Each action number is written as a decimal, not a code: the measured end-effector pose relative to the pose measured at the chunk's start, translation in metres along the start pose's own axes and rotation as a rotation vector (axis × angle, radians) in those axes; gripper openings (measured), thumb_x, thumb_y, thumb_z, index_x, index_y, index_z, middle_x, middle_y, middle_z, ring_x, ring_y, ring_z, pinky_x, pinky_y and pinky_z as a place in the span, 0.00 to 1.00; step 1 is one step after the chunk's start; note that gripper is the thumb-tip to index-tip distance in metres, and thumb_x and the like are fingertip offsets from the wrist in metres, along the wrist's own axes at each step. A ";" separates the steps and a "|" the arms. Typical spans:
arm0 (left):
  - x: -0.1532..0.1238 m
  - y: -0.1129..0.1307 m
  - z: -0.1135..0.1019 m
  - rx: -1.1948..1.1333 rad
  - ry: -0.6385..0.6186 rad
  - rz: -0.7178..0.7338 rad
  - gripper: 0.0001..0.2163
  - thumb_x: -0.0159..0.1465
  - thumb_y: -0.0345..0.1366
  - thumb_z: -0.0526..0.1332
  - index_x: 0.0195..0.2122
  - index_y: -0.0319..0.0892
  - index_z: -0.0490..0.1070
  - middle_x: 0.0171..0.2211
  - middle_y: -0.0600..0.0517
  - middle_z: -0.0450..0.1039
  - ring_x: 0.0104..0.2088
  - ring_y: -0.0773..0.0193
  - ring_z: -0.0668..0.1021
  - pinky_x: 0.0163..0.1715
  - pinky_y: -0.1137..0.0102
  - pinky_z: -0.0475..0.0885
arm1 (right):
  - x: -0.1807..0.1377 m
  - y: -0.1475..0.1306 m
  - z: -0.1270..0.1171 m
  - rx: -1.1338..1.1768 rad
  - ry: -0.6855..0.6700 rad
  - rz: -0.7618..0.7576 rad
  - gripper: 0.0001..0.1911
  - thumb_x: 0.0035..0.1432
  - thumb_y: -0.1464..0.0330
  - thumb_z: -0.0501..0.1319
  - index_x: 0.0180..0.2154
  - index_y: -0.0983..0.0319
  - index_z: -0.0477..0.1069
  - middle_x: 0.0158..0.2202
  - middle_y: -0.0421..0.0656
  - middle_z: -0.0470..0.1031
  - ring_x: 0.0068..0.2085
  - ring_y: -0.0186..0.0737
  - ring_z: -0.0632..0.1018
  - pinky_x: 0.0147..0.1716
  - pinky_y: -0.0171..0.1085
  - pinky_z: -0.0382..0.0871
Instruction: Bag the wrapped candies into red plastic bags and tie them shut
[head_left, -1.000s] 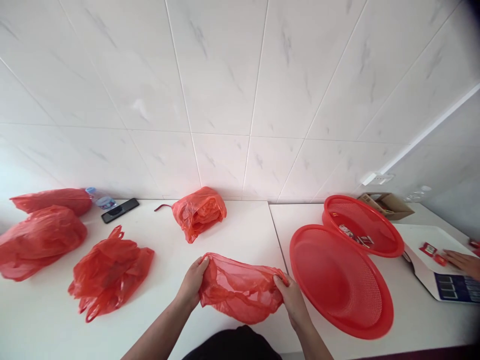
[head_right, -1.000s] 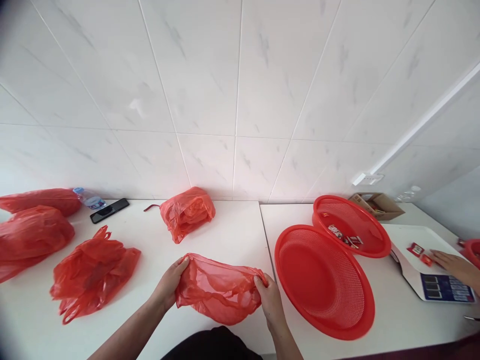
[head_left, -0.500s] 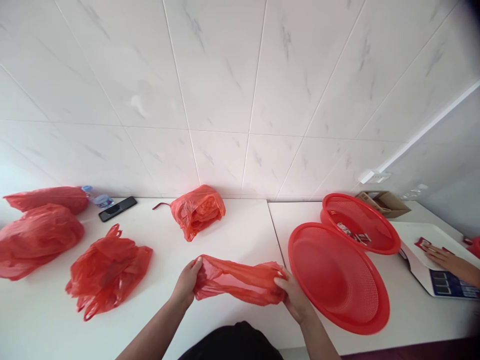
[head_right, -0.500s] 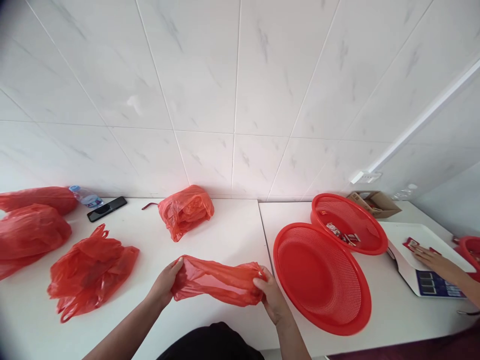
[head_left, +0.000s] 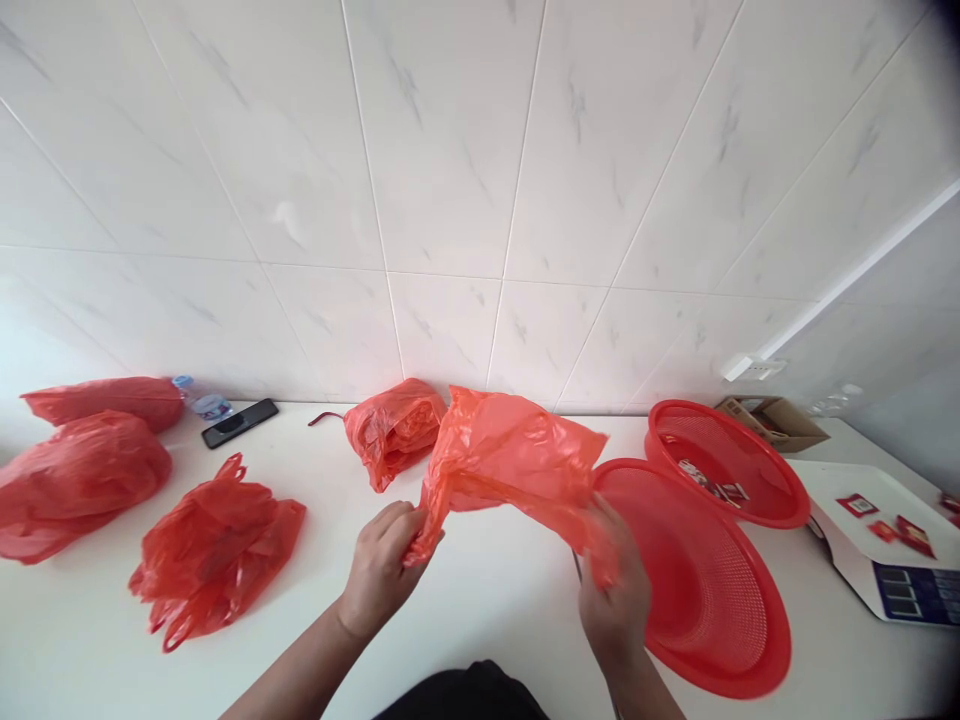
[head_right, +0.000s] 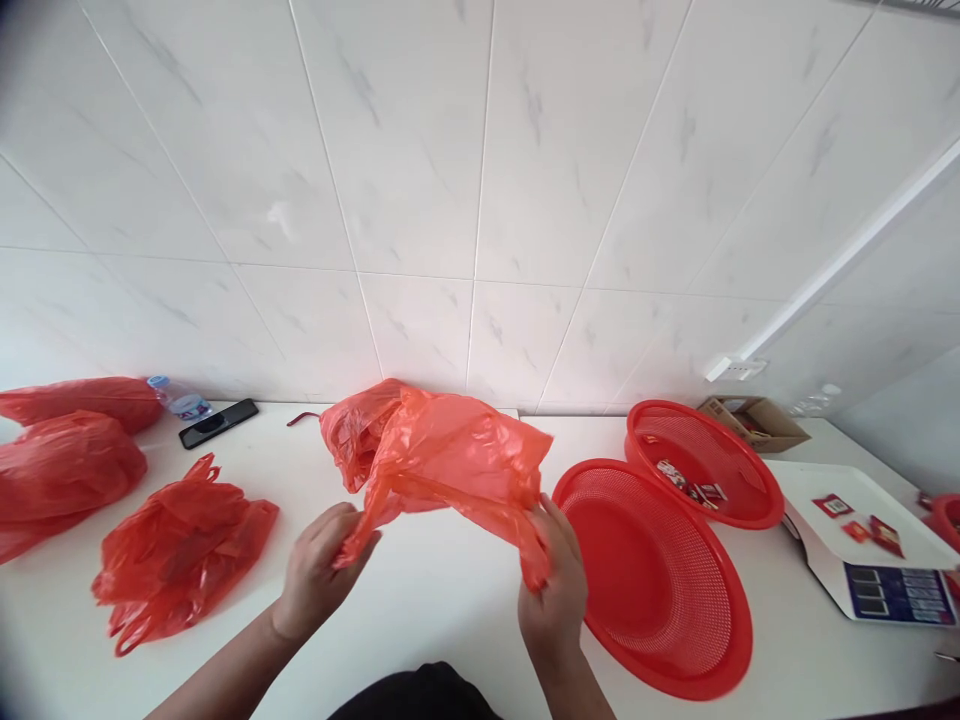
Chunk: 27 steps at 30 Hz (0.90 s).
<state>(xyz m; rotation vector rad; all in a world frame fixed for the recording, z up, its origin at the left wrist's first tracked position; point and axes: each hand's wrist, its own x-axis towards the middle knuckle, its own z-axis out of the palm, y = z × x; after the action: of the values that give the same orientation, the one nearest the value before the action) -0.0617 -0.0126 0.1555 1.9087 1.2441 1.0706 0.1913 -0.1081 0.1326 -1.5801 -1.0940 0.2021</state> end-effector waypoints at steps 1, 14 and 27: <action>0.001 -0.004 0.003 0.012 -0.106 -0.040 0.05 0.53 0.35 0.61 0.22 0.46 0.67 0.21 0.53 0.66 0.25 0.63 0.67 0.28 0.69 0.60 | -0.002 0.005 0.003 0.012 -0.120 0.097 0.20 0.56 0.61 0.57 0.49 0.59 0.72 0.50 0.49 0.76 0.53 0.52 0.74 0.53 0.50 0.67; -0.021 -0.043 0.026 -0.411 -0.423 -0.737 0.11 0.53 0.43 0.64 0.30 0.41 0.68 0.26 0.54 0.72 0.26 0.64 0.73 0.26 0.71 0.64 | -0.051 0.082 0.016 0.574 -0.268 1.028 0.22 0.47 0.55 0.66 0.42 0.60 0.72 0.38 0.45 0.79 0.39 0.45 0.80 0.35 0.40 0.74; -0.020 -0.035 0.033 -0.303 -0.370 -0.644 0.02 0.50 0.34 0.60 0.26 0.43 0.68 0.24 0.55 0.73 0.25 0.64 0.73 0.27 0.71 0.63 | -0.039 0.060 0.046 -0.445 -0.499 0.039 0.37 0.42 0.75 0.61 0.57 0.52 0.64 0.63 0.46 0.63 0.66 0.58 0.57 0.63 0.56 0.45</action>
<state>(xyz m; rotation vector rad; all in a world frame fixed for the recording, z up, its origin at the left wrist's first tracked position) -0.0529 -0.0203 0.1047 1.2617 1.2608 0.5001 0.1721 -0.0998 0.0498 -2.0101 -1.5726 0.4170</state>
